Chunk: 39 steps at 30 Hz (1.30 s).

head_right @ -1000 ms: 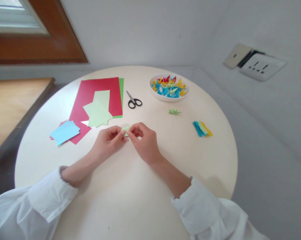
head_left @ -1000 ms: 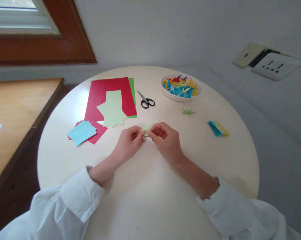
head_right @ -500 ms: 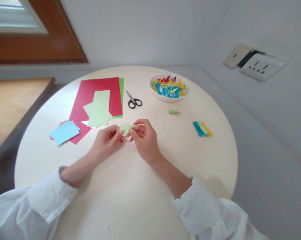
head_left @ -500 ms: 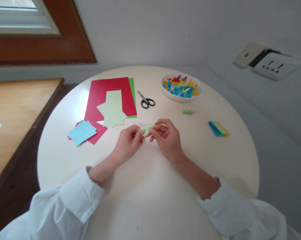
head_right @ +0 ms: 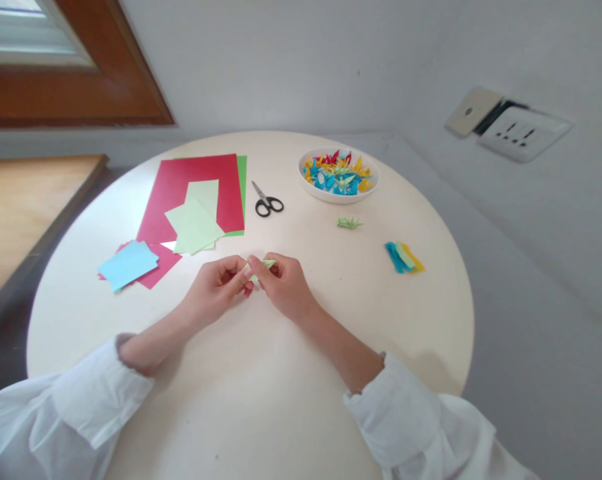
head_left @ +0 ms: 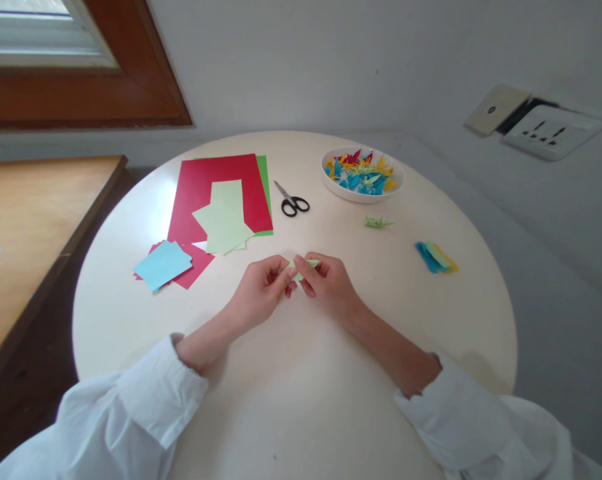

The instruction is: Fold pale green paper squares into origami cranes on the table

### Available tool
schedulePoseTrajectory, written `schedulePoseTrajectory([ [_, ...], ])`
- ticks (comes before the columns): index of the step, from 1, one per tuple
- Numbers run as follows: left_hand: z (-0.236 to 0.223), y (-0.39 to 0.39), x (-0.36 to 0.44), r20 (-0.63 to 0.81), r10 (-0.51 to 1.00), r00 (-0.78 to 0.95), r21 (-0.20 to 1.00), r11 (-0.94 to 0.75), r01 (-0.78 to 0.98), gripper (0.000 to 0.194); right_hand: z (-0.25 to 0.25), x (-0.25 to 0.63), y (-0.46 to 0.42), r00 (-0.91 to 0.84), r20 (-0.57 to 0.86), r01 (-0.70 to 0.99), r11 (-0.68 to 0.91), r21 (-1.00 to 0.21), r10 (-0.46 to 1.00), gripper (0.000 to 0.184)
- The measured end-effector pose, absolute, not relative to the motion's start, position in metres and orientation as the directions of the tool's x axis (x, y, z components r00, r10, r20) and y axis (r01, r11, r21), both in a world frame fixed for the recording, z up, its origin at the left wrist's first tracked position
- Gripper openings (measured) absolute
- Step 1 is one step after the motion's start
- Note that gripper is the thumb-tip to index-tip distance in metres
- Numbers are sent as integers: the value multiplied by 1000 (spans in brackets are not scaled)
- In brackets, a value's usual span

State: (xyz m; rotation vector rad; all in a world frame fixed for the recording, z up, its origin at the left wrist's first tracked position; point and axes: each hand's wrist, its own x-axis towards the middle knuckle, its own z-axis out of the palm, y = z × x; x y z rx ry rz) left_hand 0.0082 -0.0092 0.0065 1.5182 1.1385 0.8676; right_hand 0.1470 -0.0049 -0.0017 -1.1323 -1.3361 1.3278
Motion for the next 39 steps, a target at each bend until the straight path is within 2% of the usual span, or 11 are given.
schedulePoseTrajectory([
  [4,7,-9,8,-38,934,354,986,-22,163,38,0,147,-6,-177,-3,-64,-15,-998,984,48],
  [11,5,-9,8,-108,897,429,989,142,-47,38,1,147,-8,-174,-29,-119,-50,-992,984,46],
  [16,4,-9,8,-126,885,449,988,153,-26,37,-1,147,-9,-209,-45,-137,-74,-988,977,45],
  [21,5,-9,7,-99,875,474,980,169,-107,37,-2,147,-9,-262,-114,-214,-173,-961,958,42],
  [27,4,-9,4,-100,870,484,984,158,-82,36,-1,147,-10,-265,-112,-237,-177,-955,958,43],
  [30,4,-8,4,-98,886,454,988,139,-60,37,0,148,-10,-209,-85,-192,-126,-973,974,43],
  [35,4,-5,4,-74,932,355,995,95,-41,37,-1,153,-6,-60,86,-50,83,-995,994,41],
  [39,5,-3,4,-72,958,278,996,84,-31,36,-5,158,0,82,151,-26,153,-988,985,36],
])
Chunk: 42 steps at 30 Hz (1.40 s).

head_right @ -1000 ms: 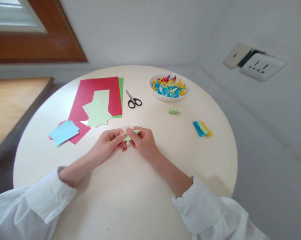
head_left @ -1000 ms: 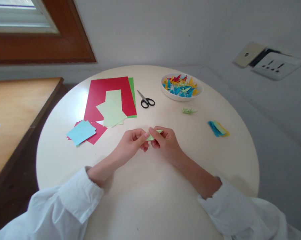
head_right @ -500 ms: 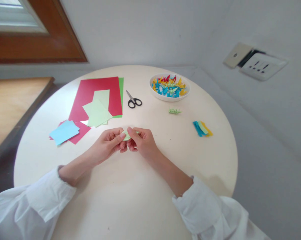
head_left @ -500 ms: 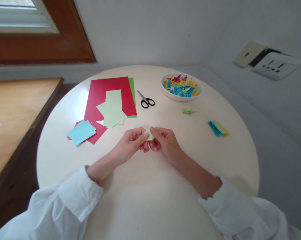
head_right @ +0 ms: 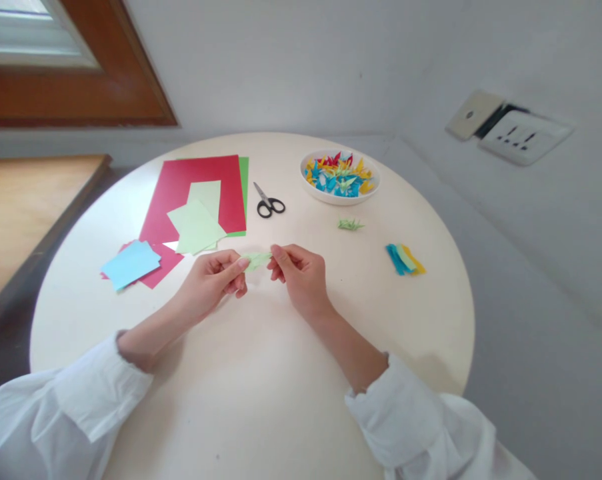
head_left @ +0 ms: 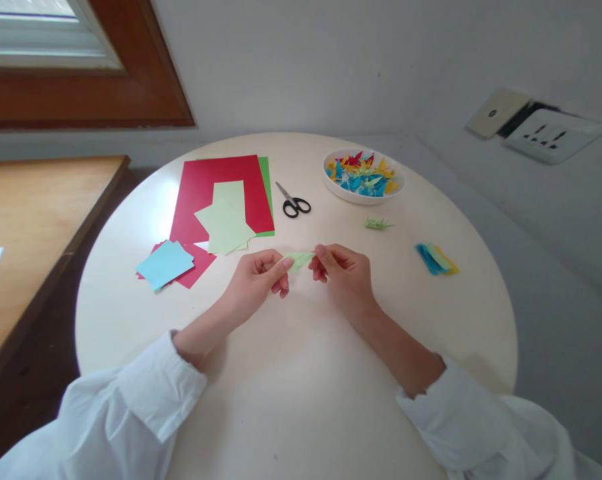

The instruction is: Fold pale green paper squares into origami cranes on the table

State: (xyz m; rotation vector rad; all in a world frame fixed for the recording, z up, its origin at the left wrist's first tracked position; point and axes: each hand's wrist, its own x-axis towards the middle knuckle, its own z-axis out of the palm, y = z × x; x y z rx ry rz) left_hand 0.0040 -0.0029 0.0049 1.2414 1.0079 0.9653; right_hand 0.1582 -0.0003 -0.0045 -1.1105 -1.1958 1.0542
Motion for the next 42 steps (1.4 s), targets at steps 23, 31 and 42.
schedulePoseTrajectory([
  [23,4,-5,2,188,969,162,946,-223,237,15,-8,156,1,-41,154,-8,154,-988,987,24],
  [31,6,-4,2,83,989,122,987,-98,124,27,-11,156,0,-48,207,-88,202,-975,977,16],
  [42,9,-6,3,70,991,111,990,-83,113,23,-12,158,-2,-54,342,-9,342,-940,938,14],
])
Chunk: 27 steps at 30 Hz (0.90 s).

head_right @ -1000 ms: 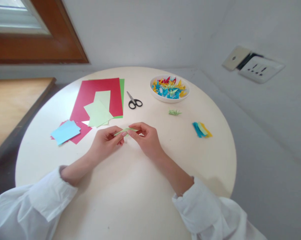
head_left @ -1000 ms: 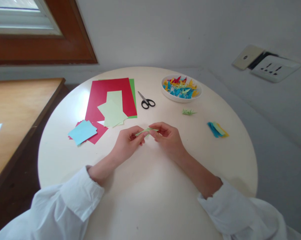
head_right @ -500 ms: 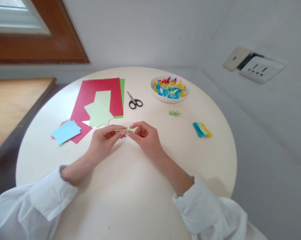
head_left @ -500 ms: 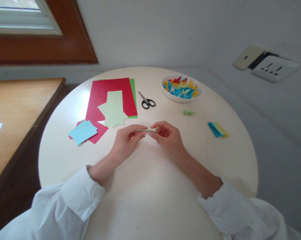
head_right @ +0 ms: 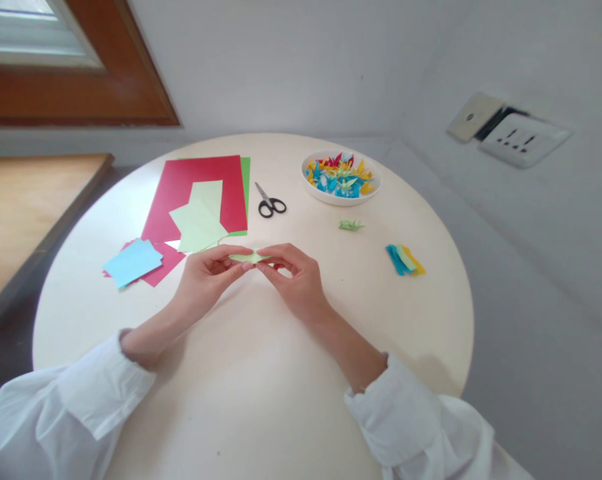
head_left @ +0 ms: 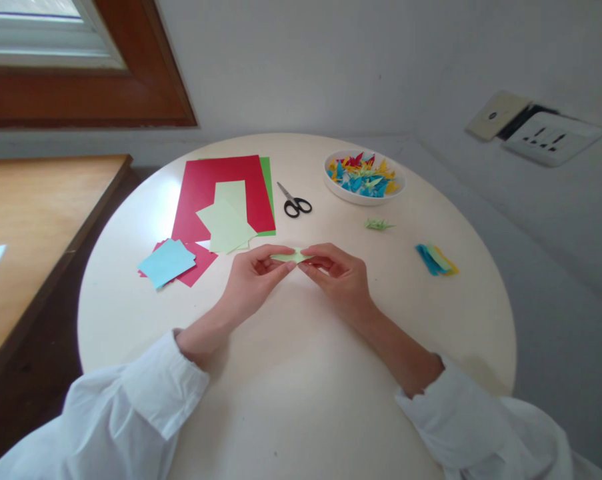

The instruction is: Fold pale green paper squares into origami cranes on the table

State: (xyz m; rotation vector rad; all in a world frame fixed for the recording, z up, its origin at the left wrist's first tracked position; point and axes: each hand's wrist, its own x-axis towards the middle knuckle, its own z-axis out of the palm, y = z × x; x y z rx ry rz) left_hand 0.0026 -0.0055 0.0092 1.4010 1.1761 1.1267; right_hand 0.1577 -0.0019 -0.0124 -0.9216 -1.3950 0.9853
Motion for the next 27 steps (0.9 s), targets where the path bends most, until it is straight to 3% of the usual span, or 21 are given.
schedulePoseTrajectory([
  [6,8,-4,3,78,991,112,990,-90,107,23,-13,158,-2,-50,435,71,437,-896,899,9],
  [9,7,-4,4,92,987,135,995,-95,23,23,-13,159,-2,-29,447,85,448,-890,894,10],
  [12,6,-4,5,112,983,147,994,-108,-36,21,-12,159,-2,-2,437,87,436,-896,899,10],
  [27,7,-4,5,4,995,97,1000,-4,4,20,-8,154,-2,12,349,-35,349,-936,937,7],
])
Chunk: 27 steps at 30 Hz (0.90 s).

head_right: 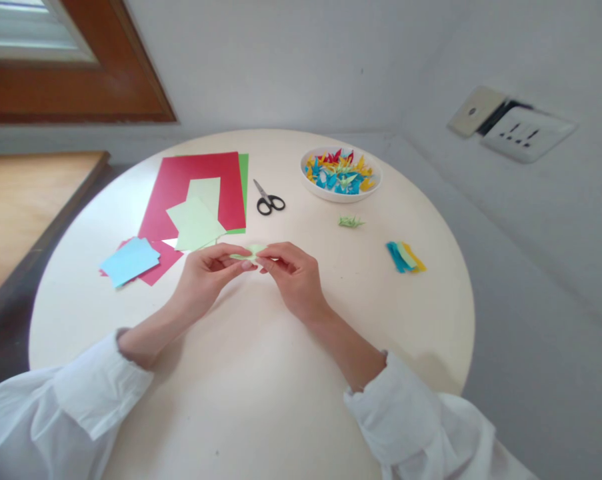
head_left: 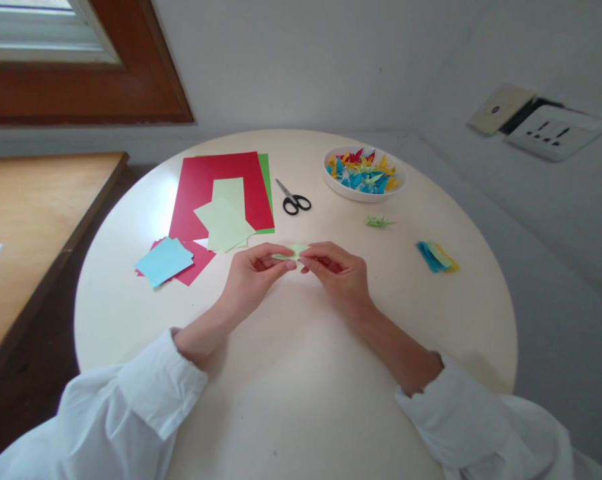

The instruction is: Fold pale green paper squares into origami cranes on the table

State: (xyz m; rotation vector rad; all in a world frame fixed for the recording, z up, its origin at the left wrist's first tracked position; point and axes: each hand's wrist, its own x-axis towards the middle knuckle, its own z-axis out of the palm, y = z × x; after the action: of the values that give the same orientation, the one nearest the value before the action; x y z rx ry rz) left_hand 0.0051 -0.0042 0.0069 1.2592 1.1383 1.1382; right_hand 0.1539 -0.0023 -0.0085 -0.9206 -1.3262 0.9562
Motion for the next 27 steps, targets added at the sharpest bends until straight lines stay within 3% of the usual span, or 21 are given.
schedulePoseTrajectory([
  [6,6,-4,7,-12,995,103,995,23,-99,22,-8,153,-2,26,332,-52,333,-942,943,3],
  [13,5,-3,7,-68,990,123,977,91,-194,24,-7,154,-2,27,283,83,280,-957,959,3],
  [16,5,-4,7,-49,988,147,970,82,-227,22,-9,154,-2,24,259,61,257,-964,966,5],
  [22,6,-5,8,-43,989,145,971,75,-228,19,-10,152,-1,12,255,-19,255,-967,967,3],
  [27,9,-6,9,-49,994,96,972,70,-225,17,-8,151,-2,-7,281,23,281,-960,960,6],
])
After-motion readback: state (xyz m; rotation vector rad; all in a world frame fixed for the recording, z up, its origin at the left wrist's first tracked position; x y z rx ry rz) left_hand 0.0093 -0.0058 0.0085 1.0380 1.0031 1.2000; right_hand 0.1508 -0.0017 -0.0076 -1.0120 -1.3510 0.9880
